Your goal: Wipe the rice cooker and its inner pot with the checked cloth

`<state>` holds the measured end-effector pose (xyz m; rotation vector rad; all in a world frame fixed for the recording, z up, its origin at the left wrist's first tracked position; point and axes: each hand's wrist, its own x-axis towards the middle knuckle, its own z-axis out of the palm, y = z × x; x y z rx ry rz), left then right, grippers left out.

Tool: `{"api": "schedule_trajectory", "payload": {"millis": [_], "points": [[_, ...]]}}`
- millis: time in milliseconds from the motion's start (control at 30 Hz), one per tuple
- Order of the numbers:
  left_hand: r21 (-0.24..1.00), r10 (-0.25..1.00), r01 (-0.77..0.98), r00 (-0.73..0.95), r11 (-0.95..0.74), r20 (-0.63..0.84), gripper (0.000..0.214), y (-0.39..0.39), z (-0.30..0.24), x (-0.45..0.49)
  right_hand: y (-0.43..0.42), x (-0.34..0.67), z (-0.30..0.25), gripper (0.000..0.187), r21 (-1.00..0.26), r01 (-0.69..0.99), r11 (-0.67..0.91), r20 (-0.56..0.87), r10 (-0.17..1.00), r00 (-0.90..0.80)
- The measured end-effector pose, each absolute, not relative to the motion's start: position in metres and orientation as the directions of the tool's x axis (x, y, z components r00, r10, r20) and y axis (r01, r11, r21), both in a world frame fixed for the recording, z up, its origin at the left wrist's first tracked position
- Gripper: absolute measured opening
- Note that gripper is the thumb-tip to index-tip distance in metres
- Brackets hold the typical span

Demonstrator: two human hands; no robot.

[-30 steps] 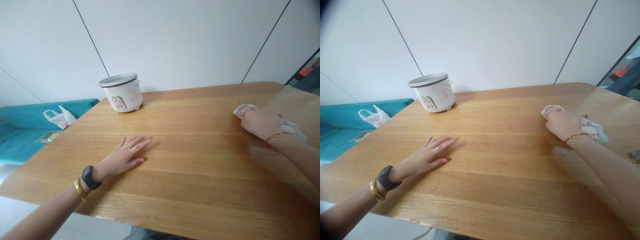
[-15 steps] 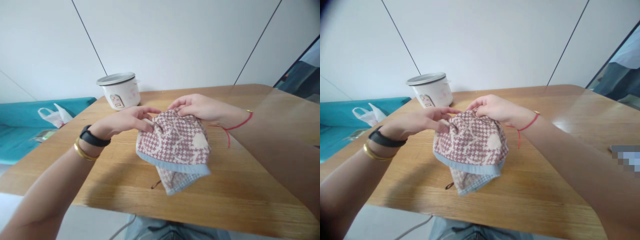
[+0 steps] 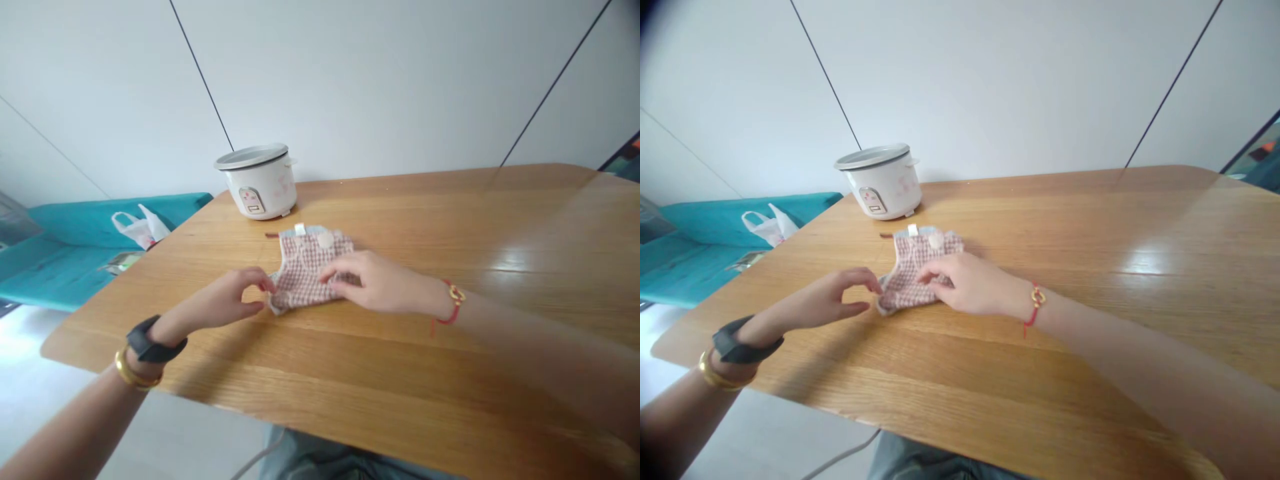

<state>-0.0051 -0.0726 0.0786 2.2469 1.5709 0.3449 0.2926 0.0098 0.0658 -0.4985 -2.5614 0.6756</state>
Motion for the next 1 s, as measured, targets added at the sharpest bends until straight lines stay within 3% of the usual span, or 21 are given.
{"api": "schedule_trajectory", "payload": {"millis": [100,200,300,500,567,633,700,767,867,1000], "points": [[0.505,0.966,0.856,0.21,-0.109,-0.148,0.025,-0.089,0.057,-0.011,0.005,0.312,0.032,0.026,-0.518,0.478,0.71,0.189,0.639,-0.745],[0.547,0.984,0.835,0.049,0.053,-0.17,0.039,-0.08,0.049,-0.007,0.024,0.315,0.011,0.031,-0.548,0.661,0.513,0.088,0.821,-0.564],[0.644,0.977,0.75,-0.014,0.151,-0.212,0.048,-0.055,0.044,0.002,0.046,0.297,0.005,0.034,-0.705,0.634,0.319,-0.073,0.856,-0.511],[0.741,0.919,0.598,0.02,0.305,-0.394,0.041,-0.023,0.039,0.013,0.052,0.264,0.008,0.007,-0.881,0.472,0.019,-0.216,0.873,-0.437],[0.749,0.923,0.607,0.063,0.266,-0.379,0.037,-0.022,0.039,0.01,0.055,0.265,0.008,0.018,-0.888,0.455,0.058,-0.137,0.913,-0.384],[0.723,0.949,0.652,0.018,0.228,-0.316,0.04,-0.019,0.038,0.007,0.063,0.269,0.007,0.041,-0.837,0.486,0.25,0.028,0.908,-0.418],[0.669,0.974,0.712,-0.103,0.215,-0.203,0.049,-0.013,0.034,0.004,0.074,0.271,0.008,0.049,-0.717,0.507,0.478,0.14,0.812,-0.567],[0.624,0.988,0.768,-0.143,0.147,-0.057,0.051,-0.001,0.028,0.002,0.087,0.27,0.012,0.048,-0.619,0.492,0.612,0.112,0.688,-0.717],[0.589,0.997,0.805,0.049,-0.073,0.058,0.043,0.023,0.02,0.0,0.103,0.263,0.024,0.055,-0.584,0.472,0.66,-0.003,0.58,-0.814],[0.522,0.977,0.841,0.206,-0.146,-0.059,0.042,0.054,0.021,-0.003,0.112,0.258,0.044,0.065,-0.518,0.514,0.684,-0.134,0.529,-0.838]]}}
